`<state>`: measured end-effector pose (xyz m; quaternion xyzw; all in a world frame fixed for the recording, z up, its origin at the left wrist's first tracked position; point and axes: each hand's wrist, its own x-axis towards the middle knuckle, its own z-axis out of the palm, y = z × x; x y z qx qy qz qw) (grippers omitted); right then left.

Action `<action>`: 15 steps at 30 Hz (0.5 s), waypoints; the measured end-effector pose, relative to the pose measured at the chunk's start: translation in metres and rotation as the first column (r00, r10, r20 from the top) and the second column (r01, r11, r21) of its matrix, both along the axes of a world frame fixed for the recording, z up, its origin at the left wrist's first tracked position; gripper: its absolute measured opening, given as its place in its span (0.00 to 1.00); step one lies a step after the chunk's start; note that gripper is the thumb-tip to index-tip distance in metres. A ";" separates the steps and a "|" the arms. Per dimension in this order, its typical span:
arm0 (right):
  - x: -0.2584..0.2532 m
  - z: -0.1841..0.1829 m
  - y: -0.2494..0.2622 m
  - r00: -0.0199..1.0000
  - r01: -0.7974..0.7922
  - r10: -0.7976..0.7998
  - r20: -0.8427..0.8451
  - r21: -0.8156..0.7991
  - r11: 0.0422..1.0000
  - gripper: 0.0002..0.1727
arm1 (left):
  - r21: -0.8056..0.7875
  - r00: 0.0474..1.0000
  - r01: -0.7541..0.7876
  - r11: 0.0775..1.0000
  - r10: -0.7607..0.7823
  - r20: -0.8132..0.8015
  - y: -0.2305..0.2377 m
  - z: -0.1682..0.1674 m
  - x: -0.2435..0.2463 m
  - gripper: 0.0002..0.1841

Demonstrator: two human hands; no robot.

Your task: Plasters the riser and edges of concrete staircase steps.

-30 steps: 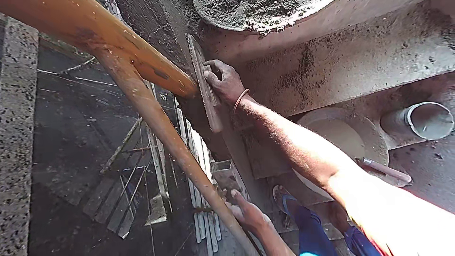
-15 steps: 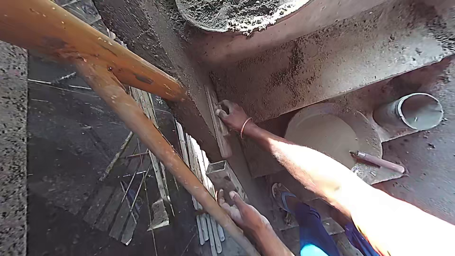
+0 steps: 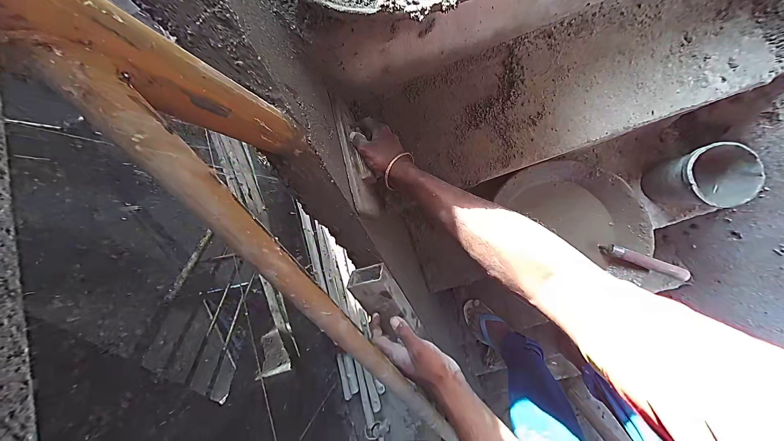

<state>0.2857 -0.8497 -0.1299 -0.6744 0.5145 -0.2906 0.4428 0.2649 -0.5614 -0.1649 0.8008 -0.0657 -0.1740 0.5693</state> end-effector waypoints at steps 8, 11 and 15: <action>-0.016 -0.044 0.052 0.987 -0.104 0.061 0.146 0.308 0.946 0.24 | 0.028 0.999 0.033 0.999 -0.033 0.005 0.004 -0.004 -0.001 0.28; -0.028 -0.069 0.112 0.980 -0.110 0.063 0.191 0.248 0.963 0.24 | 0.080 1.000 0.016 0.997 -0.015 -0.007 0.000 0.002 -0.006 0.30; -0.035 -0.109 0.163 0.979 -0.116 0.080 0.189 0.190 0.975 0.24 | 0.067 1.000 0.016 0.998 -0.017 0.004 0.000 -0.001 -0.007 0.29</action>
